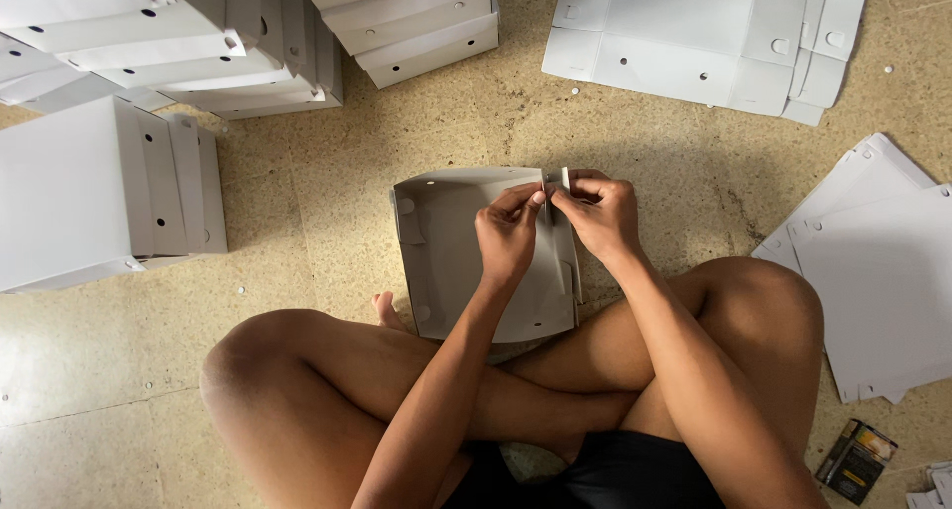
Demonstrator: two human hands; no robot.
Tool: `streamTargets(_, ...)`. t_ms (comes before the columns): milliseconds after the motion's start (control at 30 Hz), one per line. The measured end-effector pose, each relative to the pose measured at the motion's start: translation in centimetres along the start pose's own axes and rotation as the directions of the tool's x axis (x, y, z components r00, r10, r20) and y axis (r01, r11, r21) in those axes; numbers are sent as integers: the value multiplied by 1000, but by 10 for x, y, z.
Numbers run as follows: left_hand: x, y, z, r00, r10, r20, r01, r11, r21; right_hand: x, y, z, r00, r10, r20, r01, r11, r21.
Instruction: The person assembles white cardboard boxes by hand, folding the flaps and securing the tabs before placing a lid on one.
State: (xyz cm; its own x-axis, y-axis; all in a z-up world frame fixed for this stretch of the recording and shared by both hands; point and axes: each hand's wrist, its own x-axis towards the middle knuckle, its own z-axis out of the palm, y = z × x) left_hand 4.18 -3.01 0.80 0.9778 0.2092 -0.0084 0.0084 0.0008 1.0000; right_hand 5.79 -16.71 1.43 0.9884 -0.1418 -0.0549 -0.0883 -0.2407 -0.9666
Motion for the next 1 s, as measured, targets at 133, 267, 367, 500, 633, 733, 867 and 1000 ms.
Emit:
streamTargets(133,0,3,-2,999,-47,-4,47,999,14,-7,-25,-2,999,-35,5,35,999,14)
streamTargets(267,-2,0,0,995,-91,-32,91,996,-2,-5,-5,0,999,-24,27,23,999,24)
streamTargets(367,-3,7,3,995,-96,-31,97,995,38,2,22,6,1000,23,-15,-22,998,52)
streamTargets(500,-6,22,5,992,-120,-48,122,992,37,-5,-8,9,994,104,-42,-94,977,190)
streamTargets(633,1,9,0,992,-121,-32,122,992,32,-10,-18,11,994,-85,63,82,995,60)
streamTargets(733,2,6,2,987,-162,-4,162,984,76,-11,-15,17,991,-83,101,78,995,55)
streamTargets(867,2,6,5,965,-241,102,258,939,-226,-9,-15,12,999,16,35,-22,983,183)
streamTargets(1000,3,-29,9,943,-314,108,332,892,-307,-10,-20,10,998,-43,-39,46,995,87)
